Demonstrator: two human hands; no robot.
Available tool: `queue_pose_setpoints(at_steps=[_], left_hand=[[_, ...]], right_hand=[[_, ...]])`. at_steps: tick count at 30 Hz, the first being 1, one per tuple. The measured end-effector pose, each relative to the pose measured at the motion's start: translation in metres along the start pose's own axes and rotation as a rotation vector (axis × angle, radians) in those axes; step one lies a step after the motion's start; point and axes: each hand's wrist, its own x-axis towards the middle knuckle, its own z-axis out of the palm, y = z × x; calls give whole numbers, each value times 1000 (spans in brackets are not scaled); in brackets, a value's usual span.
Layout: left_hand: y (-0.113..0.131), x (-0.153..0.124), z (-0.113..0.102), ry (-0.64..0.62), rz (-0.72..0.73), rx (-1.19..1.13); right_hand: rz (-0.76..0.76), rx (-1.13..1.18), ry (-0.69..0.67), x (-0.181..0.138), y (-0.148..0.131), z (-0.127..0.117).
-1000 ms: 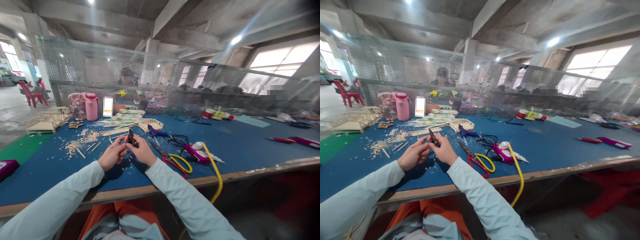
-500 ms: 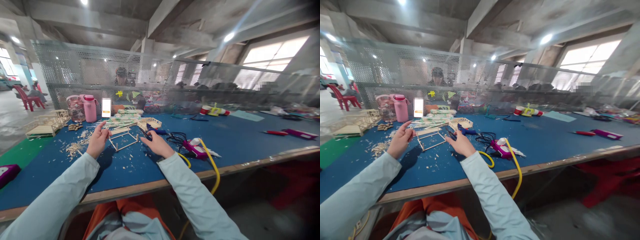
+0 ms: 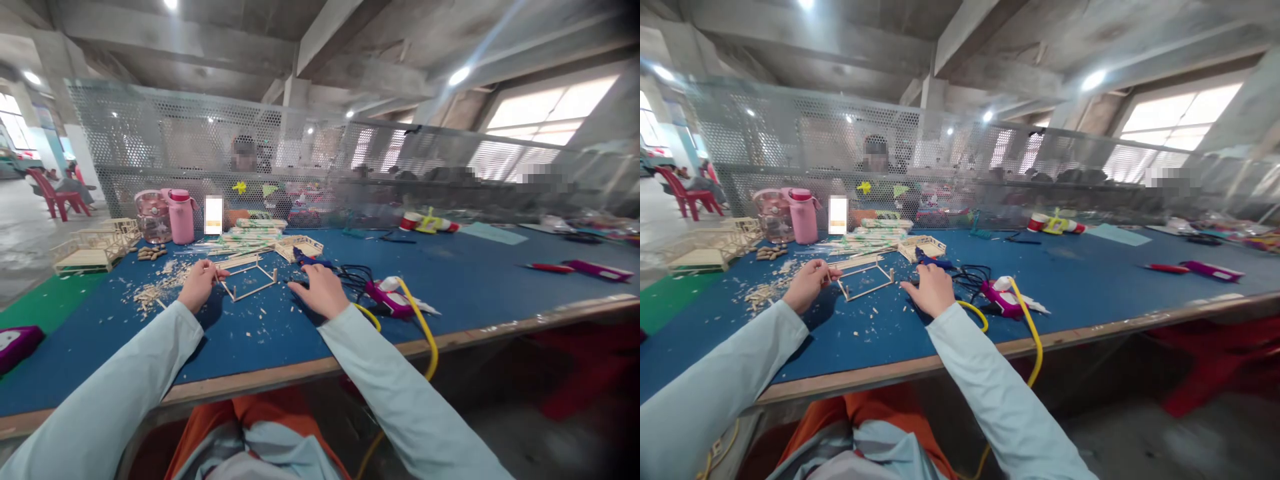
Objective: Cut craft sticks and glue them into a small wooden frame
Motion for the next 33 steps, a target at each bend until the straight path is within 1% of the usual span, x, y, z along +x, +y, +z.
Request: queue_pose_setpoints(at_steps=[1,2,3,4,5,6,7,9,10,11,14,17,21,23,26,28,30,31,33], left_hand=[[2,-2,1,-17,0,-39],[4,-4,2,-43,17,-75],[6,-7,4,-76,50,-107],[9,-11,6,-115,95,-133],[11,-16,8,-162,143,-155],[13,-20,10,-212,188,-170],[15,-24,11,-263,221,-184],[17,-29,13,-349,245,-211],[17,-29,13,-372,243,-223],[16,-29,12,-379,237,-238],[13,-24,7,-335,224,-305],[10,-20,5,-289,210,-356],[9,-23,11,-274,172,-371],[9,-25,15,-277,151,-387],[8,-26,17,-288,139,-396],[7,-24,16,-273,146,-373],[7,-20,11,-186,158,-305],[6,-17,8,-119,158,-255],[4,-11,1,-3,133,-139]], right_hand=[[-65,64,70,-12,-5,-10],[-140,172,97,-25,-12,-20],[-221,314,71,-37,-20,-28],[-296,461,15,-47,-28,-35],[-353,575,-31,-54,-37,-40],[-390,638,-46,-56,-46,-41],[-397,665,-5,-54,-54,-39],[-362,646,115,-37,-69,-28],[-365,630,116,-25,-74,-22],[-385,631,82,-12,-79,-16],[-411,702,-17,19,-87,-4],[-378,737,-41,32,-90,2],[-330,683,-76,34,-91,9],[-370,667,-86,33,-92,13],[-472,702,-97,33,-91,20],[-478,756,-99,34,-88,27],[-392,839,-124,37,-83,35],[-325,886,-171,39,-80,39],[-185,976,-323,42,-75,48]])
